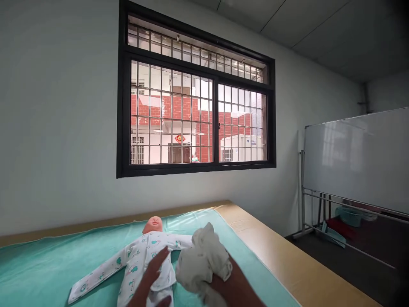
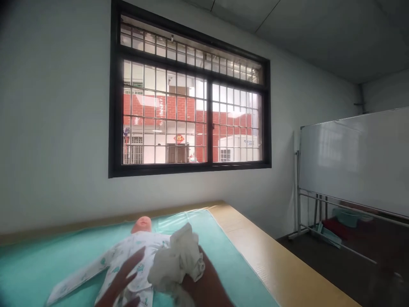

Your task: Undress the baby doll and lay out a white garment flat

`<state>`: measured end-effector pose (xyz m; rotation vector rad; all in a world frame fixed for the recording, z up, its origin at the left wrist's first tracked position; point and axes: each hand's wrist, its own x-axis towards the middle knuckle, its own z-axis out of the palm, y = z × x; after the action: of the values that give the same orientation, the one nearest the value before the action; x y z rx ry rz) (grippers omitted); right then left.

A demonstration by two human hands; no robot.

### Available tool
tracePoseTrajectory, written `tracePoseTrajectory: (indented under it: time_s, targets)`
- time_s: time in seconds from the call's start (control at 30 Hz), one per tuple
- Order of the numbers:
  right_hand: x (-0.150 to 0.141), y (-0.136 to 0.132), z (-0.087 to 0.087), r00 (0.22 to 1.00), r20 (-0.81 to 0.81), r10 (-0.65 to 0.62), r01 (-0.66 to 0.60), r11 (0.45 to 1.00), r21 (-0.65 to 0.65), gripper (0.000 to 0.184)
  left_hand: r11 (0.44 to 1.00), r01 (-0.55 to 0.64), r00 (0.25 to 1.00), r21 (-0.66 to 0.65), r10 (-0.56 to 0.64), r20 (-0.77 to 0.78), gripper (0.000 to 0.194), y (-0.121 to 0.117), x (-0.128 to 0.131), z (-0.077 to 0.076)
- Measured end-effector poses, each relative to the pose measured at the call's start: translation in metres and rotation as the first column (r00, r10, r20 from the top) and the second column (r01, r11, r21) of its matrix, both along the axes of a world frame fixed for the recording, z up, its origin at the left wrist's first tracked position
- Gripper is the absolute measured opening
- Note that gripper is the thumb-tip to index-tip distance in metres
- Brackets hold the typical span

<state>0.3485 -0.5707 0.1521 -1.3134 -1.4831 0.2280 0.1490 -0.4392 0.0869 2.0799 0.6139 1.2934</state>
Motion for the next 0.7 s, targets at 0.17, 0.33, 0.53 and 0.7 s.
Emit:
tracePoseTrajectory:
  time_s: [0.17, 0.33, 0.53, 0.7]
  targets:
    - [0.067, -0.021, 0.043, 0.779, 0.429, -0.457, 0.521, 0.853, -0.036, 0.046, 0.960, -0.158, 0.980, -0.230, 0.181, 0.084, 0.055, 0.043, -0.040, 0.019]
    - [0.104, -0.008, -0.046, 0.553, 0.736, -0.391, 0.656, 0.748, -0.096, 0.056, 0.917, -0.229, 0.953, -0.326, 0.280, 0.117, 0.052, 0.079, -0.054, -0.005]
    - [0.116, -0.001, -0.140, 0.605, 0.750, -0.267, 0.657, 0.699, -0.282, 0.069, 0.847, -0.319, 0.942, -0.426, 0.332, -0.044, 0.054, 0.114, -0.089, -0.035]
    - [0.126, -0.024, -0.084, 0.745, 0.663, -0.068, 0.518, 0.686, -0.511, 0.083, 0.806, -0.424, 0.903, -0.413, 0.409, -0.128, 0.045, 0.140, -0.108, -0.044]
